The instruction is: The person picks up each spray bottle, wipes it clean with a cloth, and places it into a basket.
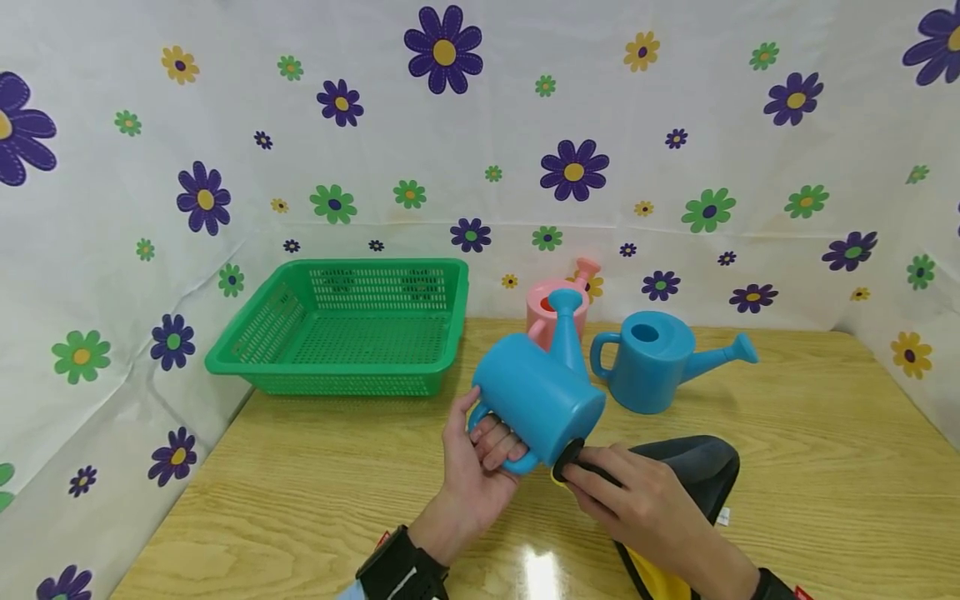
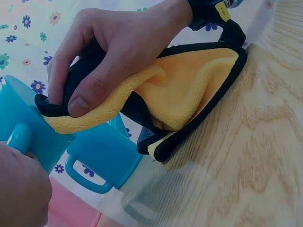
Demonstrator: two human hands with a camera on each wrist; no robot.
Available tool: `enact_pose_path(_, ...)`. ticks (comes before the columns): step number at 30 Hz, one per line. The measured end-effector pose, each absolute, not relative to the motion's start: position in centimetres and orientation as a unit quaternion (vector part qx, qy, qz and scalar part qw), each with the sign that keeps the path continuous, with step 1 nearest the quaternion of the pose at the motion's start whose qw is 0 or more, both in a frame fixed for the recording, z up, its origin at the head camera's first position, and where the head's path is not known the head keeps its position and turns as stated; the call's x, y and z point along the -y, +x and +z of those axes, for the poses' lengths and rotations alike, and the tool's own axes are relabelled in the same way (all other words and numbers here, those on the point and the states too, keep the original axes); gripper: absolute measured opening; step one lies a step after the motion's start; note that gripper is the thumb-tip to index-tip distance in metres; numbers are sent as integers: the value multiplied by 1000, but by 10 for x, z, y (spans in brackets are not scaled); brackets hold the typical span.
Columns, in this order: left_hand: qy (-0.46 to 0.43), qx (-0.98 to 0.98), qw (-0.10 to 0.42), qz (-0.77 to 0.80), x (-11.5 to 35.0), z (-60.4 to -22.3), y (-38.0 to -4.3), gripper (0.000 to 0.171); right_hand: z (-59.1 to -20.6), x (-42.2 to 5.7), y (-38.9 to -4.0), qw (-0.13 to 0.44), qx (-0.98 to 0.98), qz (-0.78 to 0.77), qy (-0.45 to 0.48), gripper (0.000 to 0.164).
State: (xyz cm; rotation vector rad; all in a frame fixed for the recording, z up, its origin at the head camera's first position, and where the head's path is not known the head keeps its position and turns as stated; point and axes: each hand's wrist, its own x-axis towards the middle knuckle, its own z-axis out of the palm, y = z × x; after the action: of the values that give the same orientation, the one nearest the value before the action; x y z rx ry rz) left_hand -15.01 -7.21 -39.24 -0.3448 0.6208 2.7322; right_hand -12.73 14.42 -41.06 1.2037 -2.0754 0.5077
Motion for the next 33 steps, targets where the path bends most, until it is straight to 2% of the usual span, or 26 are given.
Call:
enact_pose_path(22,-115,-229,163,953,75,-392,-149,56,-410,-148,-130,343,803,181,453,45)
enact_pose_path(33,-103,-230,173,952,77,-392,-147,55,-410,-158,-134,339,818,178,430,52)
